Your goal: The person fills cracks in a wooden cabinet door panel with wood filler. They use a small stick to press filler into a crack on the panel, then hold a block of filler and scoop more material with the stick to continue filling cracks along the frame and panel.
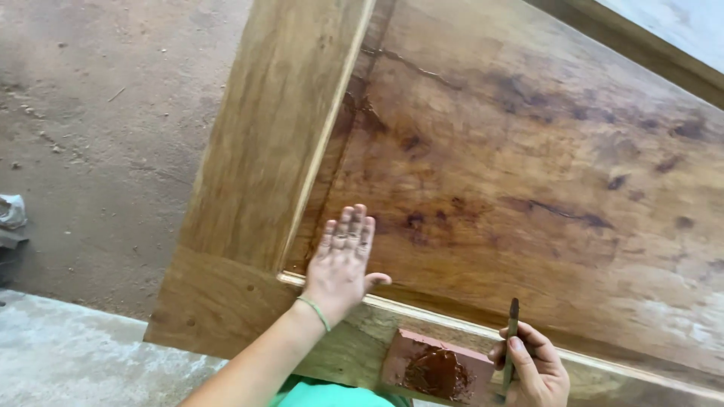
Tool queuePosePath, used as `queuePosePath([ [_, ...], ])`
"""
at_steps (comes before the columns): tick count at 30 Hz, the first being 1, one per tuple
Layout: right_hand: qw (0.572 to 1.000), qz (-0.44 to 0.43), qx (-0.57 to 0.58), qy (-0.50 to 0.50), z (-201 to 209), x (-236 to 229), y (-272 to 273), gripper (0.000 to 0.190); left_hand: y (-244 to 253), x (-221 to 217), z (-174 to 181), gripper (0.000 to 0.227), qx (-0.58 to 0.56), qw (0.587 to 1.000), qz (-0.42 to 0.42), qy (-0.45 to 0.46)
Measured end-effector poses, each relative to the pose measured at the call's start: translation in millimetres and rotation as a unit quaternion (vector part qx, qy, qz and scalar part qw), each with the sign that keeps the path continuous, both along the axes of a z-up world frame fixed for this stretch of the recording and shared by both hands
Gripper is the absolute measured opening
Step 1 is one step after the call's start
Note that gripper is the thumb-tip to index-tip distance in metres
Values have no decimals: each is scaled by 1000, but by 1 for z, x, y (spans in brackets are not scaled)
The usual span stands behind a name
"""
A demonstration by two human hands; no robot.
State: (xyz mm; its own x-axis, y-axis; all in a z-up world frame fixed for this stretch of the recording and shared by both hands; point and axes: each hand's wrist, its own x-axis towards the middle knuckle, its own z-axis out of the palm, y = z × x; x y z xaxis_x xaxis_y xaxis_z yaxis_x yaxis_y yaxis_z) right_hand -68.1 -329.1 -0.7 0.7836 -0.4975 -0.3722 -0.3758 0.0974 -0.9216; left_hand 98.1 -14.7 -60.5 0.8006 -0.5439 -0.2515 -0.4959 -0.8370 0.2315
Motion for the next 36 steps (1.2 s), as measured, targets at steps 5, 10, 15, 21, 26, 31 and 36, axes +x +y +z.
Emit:
queuePosePath([
  [5, 1000, -26, 4, -16, 4, -9, 6, 32, -32, 31, 45, 125, 71, 983, 56, 158],
  [10, 999, -27, 22, -20, 8, -17, 10, 31, -101, 40, 10, 121, -151, 967, -147, 144],
  [15, 996, -88, 8, -29, -3, -65, -36, 31, -99, 39, 1, 101, -383, 898, -160, 145],
  [21, 990, -131, 27, -47, -13, -98, -45, 29, -101, 55, 11, 106, -107, 989, -93, -32],
  [26, 990, -128, 32, -45, -22, -123, -51, 28, -122, 73, 0, 90, -211, 936, -270, 81],
  [31, 983, -175, 30, -38, -18, -156, -54, 27, -121, 78, 8, 96, -59, 987, -117, -89],
  [36, 976, -212, 33, -42, -20, -178, -47, 27, -97, 68, -24, 85, -165, 937, -278, -135],
])
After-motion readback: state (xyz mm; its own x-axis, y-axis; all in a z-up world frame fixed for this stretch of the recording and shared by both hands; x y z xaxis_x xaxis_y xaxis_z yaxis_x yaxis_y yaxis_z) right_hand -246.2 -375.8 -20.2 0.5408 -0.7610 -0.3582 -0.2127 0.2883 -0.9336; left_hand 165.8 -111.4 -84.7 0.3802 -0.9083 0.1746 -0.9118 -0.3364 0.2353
